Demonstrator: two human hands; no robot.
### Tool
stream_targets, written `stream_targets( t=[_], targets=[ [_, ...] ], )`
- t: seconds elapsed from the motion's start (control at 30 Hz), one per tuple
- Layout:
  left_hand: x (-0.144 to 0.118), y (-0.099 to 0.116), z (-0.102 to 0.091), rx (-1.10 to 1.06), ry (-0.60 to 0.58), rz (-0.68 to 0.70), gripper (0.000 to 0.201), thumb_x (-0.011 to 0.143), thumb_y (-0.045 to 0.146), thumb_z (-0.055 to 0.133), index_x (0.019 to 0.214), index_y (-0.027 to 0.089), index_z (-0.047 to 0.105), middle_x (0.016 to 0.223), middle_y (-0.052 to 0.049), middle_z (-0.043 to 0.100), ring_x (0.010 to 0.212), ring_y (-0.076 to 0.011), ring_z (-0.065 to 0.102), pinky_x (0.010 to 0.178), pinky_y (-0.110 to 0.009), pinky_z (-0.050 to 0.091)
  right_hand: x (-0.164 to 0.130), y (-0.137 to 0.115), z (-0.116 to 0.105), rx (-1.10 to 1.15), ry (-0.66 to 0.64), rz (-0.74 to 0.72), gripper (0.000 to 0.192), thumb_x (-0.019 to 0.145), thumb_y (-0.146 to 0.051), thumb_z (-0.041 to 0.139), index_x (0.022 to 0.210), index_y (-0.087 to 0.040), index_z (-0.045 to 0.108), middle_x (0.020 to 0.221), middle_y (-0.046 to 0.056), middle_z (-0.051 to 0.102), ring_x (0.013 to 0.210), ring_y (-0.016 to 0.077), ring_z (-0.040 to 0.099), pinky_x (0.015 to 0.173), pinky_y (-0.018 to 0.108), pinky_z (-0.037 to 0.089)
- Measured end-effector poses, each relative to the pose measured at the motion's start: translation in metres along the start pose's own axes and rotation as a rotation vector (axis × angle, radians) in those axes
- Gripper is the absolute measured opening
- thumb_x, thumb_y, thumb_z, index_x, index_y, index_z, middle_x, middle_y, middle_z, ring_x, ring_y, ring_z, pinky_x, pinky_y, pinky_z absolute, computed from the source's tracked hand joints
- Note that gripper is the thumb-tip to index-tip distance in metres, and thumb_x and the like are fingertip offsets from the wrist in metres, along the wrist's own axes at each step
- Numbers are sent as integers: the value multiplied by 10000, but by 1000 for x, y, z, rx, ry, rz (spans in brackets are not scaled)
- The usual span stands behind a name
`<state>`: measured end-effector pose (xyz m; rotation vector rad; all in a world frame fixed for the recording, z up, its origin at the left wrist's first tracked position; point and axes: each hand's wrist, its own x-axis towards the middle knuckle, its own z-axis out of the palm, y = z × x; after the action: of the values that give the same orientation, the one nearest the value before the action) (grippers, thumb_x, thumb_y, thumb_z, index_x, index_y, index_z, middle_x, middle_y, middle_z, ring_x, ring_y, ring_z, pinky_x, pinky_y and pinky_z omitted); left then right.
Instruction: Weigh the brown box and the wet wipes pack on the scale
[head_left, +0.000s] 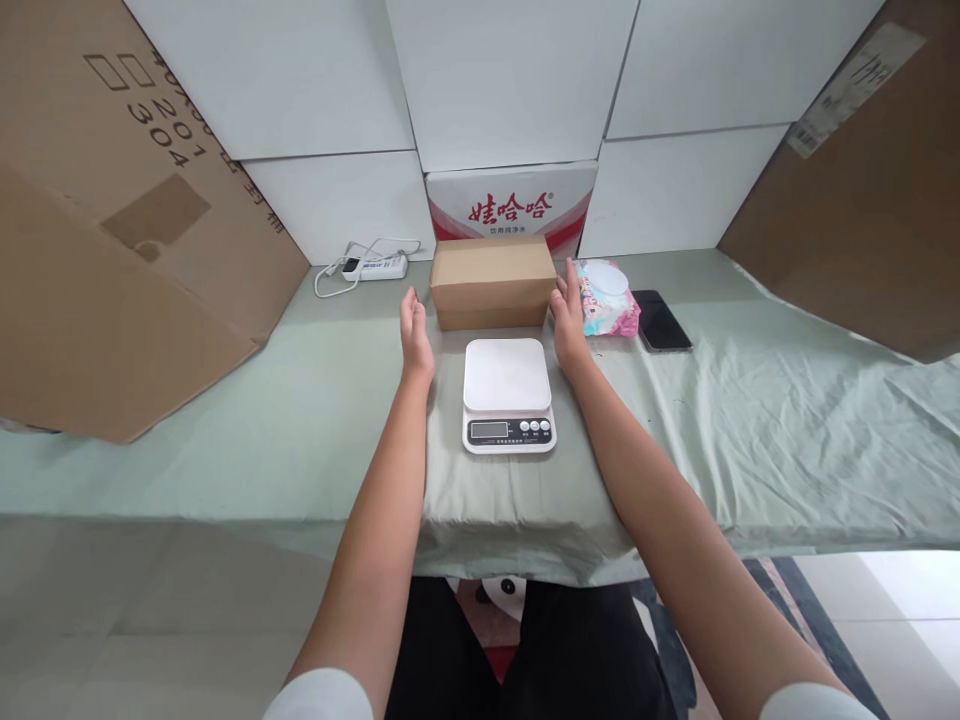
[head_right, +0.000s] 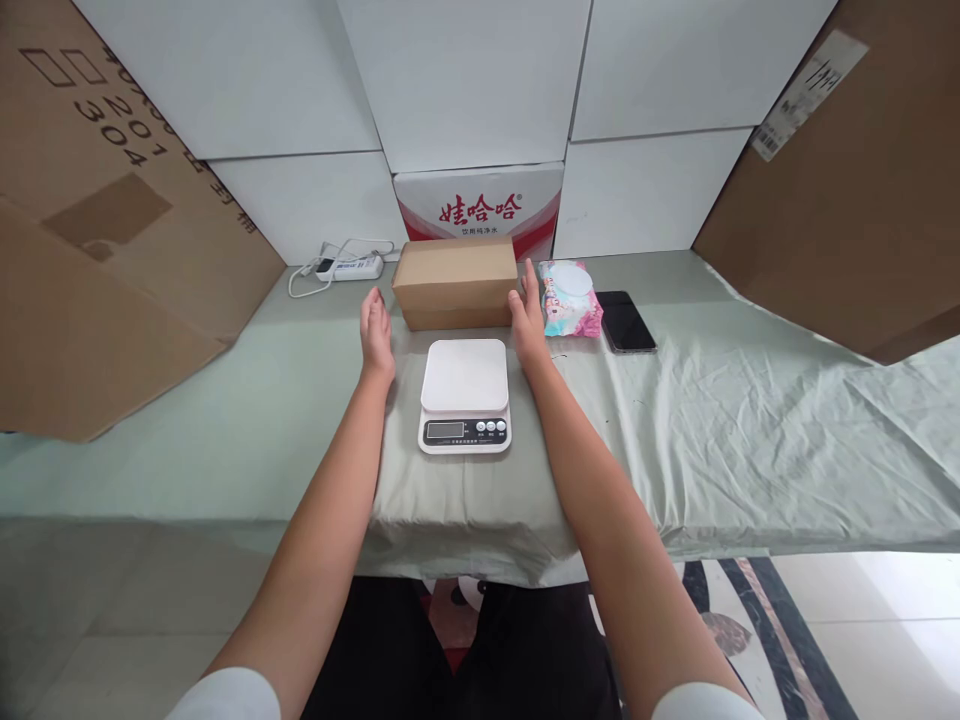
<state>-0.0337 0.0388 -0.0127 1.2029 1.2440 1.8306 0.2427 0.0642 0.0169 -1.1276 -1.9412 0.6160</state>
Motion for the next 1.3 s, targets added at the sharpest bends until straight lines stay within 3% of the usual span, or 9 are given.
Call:
stream_targets(
  t=[0.1,0.2,0.3,0.43,0.63,0.83,0.97,1.13,1.3],
  targets=[
    [-1,6,-4,5,50,44,759,995,782,478,1581,301,499,1801,-86,390,1708,-248,310,1388,-399,263,-5,-8,-3,189,306,35,830,1037,-715,244,1767,-401,6,1849,12,192,1718,263,251,1360,515,322],
    [0,7,-3,-9,83,24,761,1001,776,459,1569,271,499,1789,-111,407,1704,-247,321,1384,-389,276,-13,-14,-7,206,375,-1,788,1020,-679,375,1719,-336,252,1766,104,389,1658,280,391,1330,533,383],
    [0,7,-1,-4,79,13,758,1002,779,458,1566,272,500,1787,-109,411,1702,-246,328,1385,-392,278,-18,-20,-14,165,406,-37,767,1014,-633,433,1676,-262,322,1685,172,489,1585,304,497,1299,566,422],
    [0,8,0,-1,86,14,749,1002,778,465,1553,275,521,1772,-110,435,1688,-251,357,1375,-399,301,-20,-31,-25,-31,473,-80,667,1061,-569,377,1664,-286,349,1622,161,541,1550,292,536,1246,575,476],
    [-1,8,2,-14,89,10,719,1004,768,468,1533,288,552,1753,-107,465,1674,-269,383,1374,-428,297,-21,-39,-50,-423,596,117,619,1035,-350,411,1635,-200,392,1595,201,529,1556,308,492,1271,570,412],
    [-1,6,5,-23,85,3,751,973,810,504,1507,287,577,1729,-110,497,1662,-267,404,1368,-416,309,-8,-33,-73,-655,390,556,826,906,-461,705,1633,-189,423,1600,254,523,1532,440,457,1261,647,335],
    [-1,5,8,-9,61,0,785,958,824,519,1515,273,575,1716,-124,509,1658,-274,411,1365,-412,319,26,-32,-82,-623,147,785,920,795,-478,844,1600,-213,486,1543,265,565,1422,472,571,1162,643,443],
    [-1,4,7,7,54,11,770,971,811,509,1527,282,571,1725,-119,502,1666,-283,397,1372,-435,307,57,-31,-88,-609,62,820,864,739,-317,877,1523,-146,559,1532,327,557,1401,485,585,1054,647,537],
    [-1,5,8,7,47,8,776,974,820,492,1540,296,569,1727,-108,500,1674,-283,384,1375,-427,303,36,-28,-115,-402,58,792,630,774,-317,837,1359,-167,658,1307,220,740,1211,420,716,1036,594,582]
  ],
)
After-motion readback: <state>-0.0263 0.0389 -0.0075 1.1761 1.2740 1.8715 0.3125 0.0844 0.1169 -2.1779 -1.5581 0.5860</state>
